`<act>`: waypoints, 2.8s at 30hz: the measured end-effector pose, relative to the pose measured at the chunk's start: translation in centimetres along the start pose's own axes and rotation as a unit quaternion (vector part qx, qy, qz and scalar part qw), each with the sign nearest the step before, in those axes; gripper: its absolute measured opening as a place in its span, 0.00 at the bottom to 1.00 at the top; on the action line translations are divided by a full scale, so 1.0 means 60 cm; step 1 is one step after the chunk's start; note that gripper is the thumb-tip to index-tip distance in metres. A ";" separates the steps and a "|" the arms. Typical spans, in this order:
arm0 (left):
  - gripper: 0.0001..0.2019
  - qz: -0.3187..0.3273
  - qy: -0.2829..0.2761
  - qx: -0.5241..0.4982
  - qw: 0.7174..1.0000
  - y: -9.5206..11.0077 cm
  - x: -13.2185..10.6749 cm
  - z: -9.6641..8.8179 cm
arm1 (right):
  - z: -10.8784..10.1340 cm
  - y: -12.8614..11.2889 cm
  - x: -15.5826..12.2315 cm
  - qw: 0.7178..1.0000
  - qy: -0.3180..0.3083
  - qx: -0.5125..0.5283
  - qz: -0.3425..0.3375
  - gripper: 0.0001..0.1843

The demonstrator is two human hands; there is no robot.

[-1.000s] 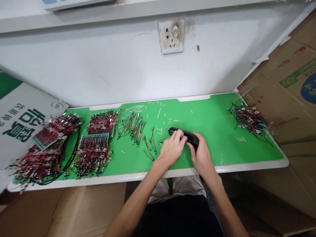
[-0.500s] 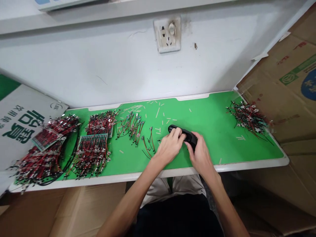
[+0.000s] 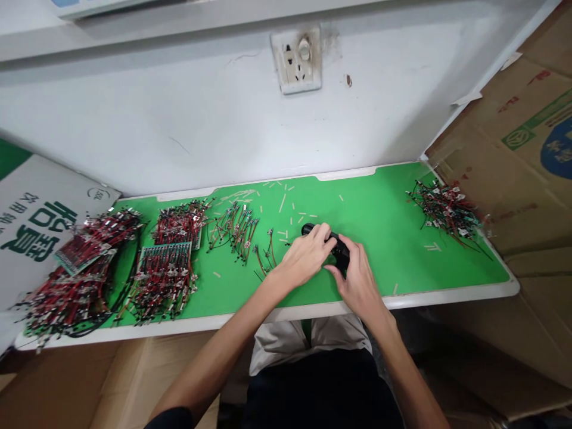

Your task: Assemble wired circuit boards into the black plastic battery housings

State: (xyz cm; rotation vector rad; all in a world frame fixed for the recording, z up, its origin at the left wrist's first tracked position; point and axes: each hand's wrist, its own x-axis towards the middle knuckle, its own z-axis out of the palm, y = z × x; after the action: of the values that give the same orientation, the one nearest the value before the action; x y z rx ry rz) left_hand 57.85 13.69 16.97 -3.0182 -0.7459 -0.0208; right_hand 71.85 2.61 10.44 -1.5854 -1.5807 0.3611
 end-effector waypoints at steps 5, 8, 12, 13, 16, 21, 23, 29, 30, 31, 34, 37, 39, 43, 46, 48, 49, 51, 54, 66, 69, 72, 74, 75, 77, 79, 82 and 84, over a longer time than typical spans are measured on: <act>0.11 0.001 0.026 -0.024 0.999 -0.009 -0.008 0.018 | -0.001 0.001 -0.001 1.000 -0.007 0.002 -0.001 0.32; 0.11 -0.015 0.050 -0.062 0.997 -0.011 -0.013 0.033 | -0.002 0.001 0.000 1.000 -0.008 0.002 -0.003 0.32; 0.11 -0.019 0.057 -0.077 0.995 -0.006 -0.013 0.040 | 0.001 0.003 0.000 1.000 -0.002 -0.007 -0.009 0.32; 0.12 -0.017 0.058 -0.076 0.995 -0.005 -0.011 0.038 | 0.002 0.003 0.000 1.000 -0.001 -0.008 -0.009 0.32; 0.13 -0.002 0.051 -0.068 0.996 -0.003 -0.007 0.028 | 0.002 0.002 0.000 1.000 0.000 -0.009 -0.003 0.31; 0.12 0.031 0.028 -0.020 0.999 -0.011 -0.004 0.019 | 0.001 0.001 0.000 1.000 -0.007 0.001 0.003 0.32; 0.12 0.043 0.024 -0.008 0.999 -0.016 -0.003 0.020 | 0.001 0.002 0.000 1.000 -0.011 0.008 0.007 0.32; 0.10 0.056 0.039 -0.015 0.998 -0.032 -0.004 0.028 | 0.001 0.004 0.000 1.000 -0.013 0.023 0.015 0.34; 0.10 0.055 0.045 -0.018 0.997 -0.033 -0.006 0.030 | 0.001 0.004 0.000 1.000 -0.012 0.021 0.014 0.33; 0.09 0.055 0.053 -0.020 0.997 -0.034 -0.008 0.031 | 0.001 0.004 0.001 1.000 -0.012 0.019 0.012 0.33; 0.09 0.050 0.087 -0.004 0.995 -0.029 -0.014 0.038 | 0.001 0.003 0.001 1.000 -0.013 0.011 0.012 0.32; 0.09 0.042 0.105 0.015 0.993 -0.023 -0.015 0.044 | 0.001 0.002 0.002 1.000 -0.015 0.009 0.016 0.32; 0.10 0.049 0.101 0.026 0.993 -0.021 -0.012 0.045 | 0.000 0.001 0.003 1.000 -0.015 0.012 0.018 0.31; 0.11 0.079 0.086 0.043 0.992 -0.024 -0.005 0.045 | -0.001 -0.001 0.004 1.000 -0.014 0.015 0.016 0.32; 0.11 0.092 0.071 0.044 0.992 -0.029 -0.002 0.046 | -0.003 -0.001 0.005 1.000 -0.018 0.017 0.013 0.33; 0.11 0.100 0.064 0.046 0.992 -0.031 -0.001 0.048 | -0.005 0.001 0.006 0.999 -0.022 0.022 0.012 0.33; 0.11 0.103 0.064 0.049 0.991 -0.032 0.000 0.049 | -0.006 0.001 0.007 0.999 -0.025 0.025 0.012 0.33; 0.11 0.112 0.072 0.056 0.990 -0.034 0.001 0.050 | -0.008 0.003 0.009 0.999 -0.029 0.029 0.016 0.34; 0.11 0.126 0.087 0.071 0.986 -0.037 0.002 0.049 | -0.008 0.004 0.009 0.999 -0.028 0.031 0.016 0.35; 0.10 0.094 0.128 0.066 0.985 -0.031 0.007 0.048 | 0.014 -0.003 -0.002 0.999 0.002 -0.036 0.021 0.31; 0.11 0.114 0.123 0.057 0.984 -0.035 0.011 0.042 | 0.016 -0.002 -0.003 0.999 0.005 -0.044 0.018 0.31; 0.11 0.121 0.112 0.053 0.985 -0.041 0.014 0.040 | 0.017 -0.003 -0.003 0.999 0.004 -0.050 0.015 0.31; 0.11 0.132 0.113 0.050 0.984 -0.046 0.014 0.044 | 0.018 -0.004 -0.003 0.998 0.005 -0.056 0.016 0.31; 0.11 0.141 0.120 0.047 0.982 -0.048 0.014 0.048 | 0.018 -0.005 -0.003 0.998 0.006 -0.058 0.018 0.31; 0.12 0.154 0.143 0.043 0.977 -0.052 0.013 0.057 | 0.018 -0.005 -0.002 0.998 0.006 -0.058 0.023 0.31; 0.12 0.156 0.158 0.038 0.974 -0.054 0.014 0.065 | 0.018 -0.005 -0.002 0.998 0.004 -0.050 0.026 0.31; 0.13 0.156 0.157 0.025 0.975 -0.054 0.014 0.071 | 0.016 -0.002 -0.001 0.999 0.003 -0.032 0.028 0.33; 0.14 0.156 0.154 0.013 0.976 -0.055 0.012 0.070 | 0.012 0.000 0.001 0.999 0.001 -0.012 0.029 0.33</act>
State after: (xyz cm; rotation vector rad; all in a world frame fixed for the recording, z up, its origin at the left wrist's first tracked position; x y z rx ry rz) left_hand 56.99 17.08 12.89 -2.9647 -0.2433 -0.4522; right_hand 71.33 2.91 10.05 -1.6530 -1.5449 0.3735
